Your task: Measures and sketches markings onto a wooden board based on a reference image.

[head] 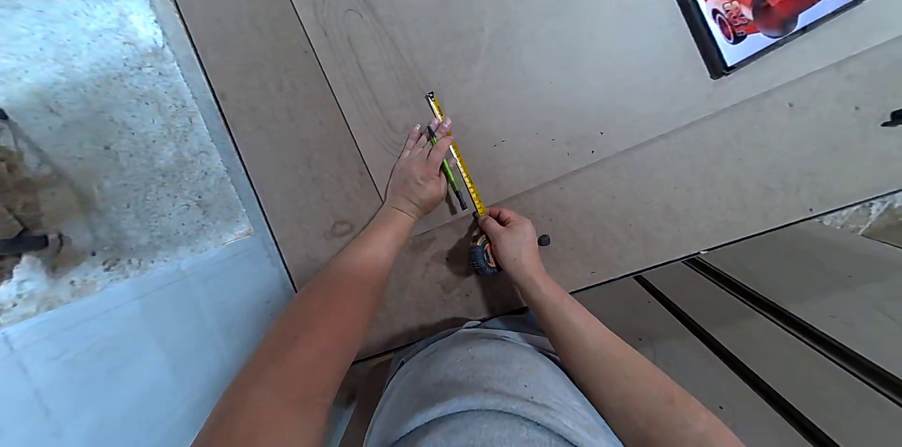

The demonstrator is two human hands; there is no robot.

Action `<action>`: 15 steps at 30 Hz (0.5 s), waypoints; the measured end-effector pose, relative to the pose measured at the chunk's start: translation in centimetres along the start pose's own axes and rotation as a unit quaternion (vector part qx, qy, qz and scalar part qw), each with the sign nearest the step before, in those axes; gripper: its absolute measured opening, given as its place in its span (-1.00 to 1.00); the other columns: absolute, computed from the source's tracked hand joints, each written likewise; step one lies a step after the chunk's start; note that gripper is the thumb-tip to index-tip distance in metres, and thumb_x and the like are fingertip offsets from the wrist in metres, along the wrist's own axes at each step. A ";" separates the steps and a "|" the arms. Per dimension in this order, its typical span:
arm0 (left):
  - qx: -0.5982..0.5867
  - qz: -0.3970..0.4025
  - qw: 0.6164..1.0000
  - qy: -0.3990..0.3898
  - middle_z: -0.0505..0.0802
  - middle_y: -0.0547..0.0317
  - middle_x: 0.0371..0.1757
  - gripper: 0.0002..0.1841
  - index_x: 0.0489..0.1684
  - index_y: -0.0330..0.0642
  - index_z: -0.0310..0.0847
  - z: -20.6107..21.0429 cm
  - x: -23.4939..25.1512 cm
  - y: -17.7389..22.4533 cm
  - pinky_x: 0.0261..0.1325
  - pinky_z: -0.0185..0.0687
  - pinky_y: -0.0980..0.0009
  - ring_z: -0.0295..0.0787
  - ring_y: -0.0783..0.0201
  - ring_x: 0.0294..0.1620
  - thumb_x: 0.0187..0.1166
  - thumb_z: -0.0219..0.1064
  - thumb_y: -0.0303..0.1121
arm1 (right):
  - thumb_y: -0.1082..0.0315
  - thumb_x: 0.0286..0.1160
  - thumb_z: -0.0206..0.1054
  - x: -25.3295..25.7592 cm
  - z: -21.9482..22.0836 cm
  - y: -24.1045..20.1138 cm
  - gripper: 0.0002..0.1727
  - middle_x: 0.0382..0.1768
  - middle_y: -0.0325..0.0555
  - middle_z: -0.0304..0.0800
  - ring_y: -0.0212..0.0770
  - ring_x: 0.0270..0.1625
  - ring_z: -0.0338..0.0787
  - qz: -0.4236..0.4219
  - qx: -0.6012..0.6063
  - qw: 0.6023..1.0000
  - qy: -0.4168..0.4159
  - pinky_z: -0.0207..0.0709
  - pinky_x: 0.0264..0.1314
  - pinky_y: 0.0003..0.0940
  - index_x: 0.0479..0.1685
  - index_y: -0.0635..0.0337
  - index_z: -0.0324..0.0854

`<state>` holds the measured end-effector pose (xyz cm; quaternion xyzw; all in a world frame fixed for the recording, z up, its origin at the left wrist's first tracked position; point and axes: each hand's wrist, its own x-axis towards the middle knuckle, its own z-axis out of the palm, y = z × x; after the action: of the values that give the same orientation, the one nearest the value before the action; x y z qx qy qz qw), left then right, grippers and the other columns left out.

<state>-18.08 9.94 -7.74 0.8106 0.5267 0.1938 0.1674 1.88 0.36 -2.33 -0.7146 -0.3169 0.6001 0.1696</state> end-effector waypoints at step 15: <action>0.017 0.002 1.000 0.006 0.49 0.08 0.77 -0.61 0.49 -0.22 0.56 0.2 0.1 0.0 0.92 -0.04 0.03 0.21 0.12 0.85 0.82 0.06 -0.30 | 0.10 0.66 0.38 0.8 0.4 0.1 -0.79 -0.41 -0.35 0.94 -0.34 -0.39 0.87 -0.001 -0.001 1.000 0.016 0.76 -0.30 -0.20 -0.16 -0.10 0.91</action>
<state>-17.97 10.00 -7.93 0.8133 0.5290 0.1901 0.1501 1.61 0.73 -3.08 -0.7239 -0.3156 0.5883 0.1739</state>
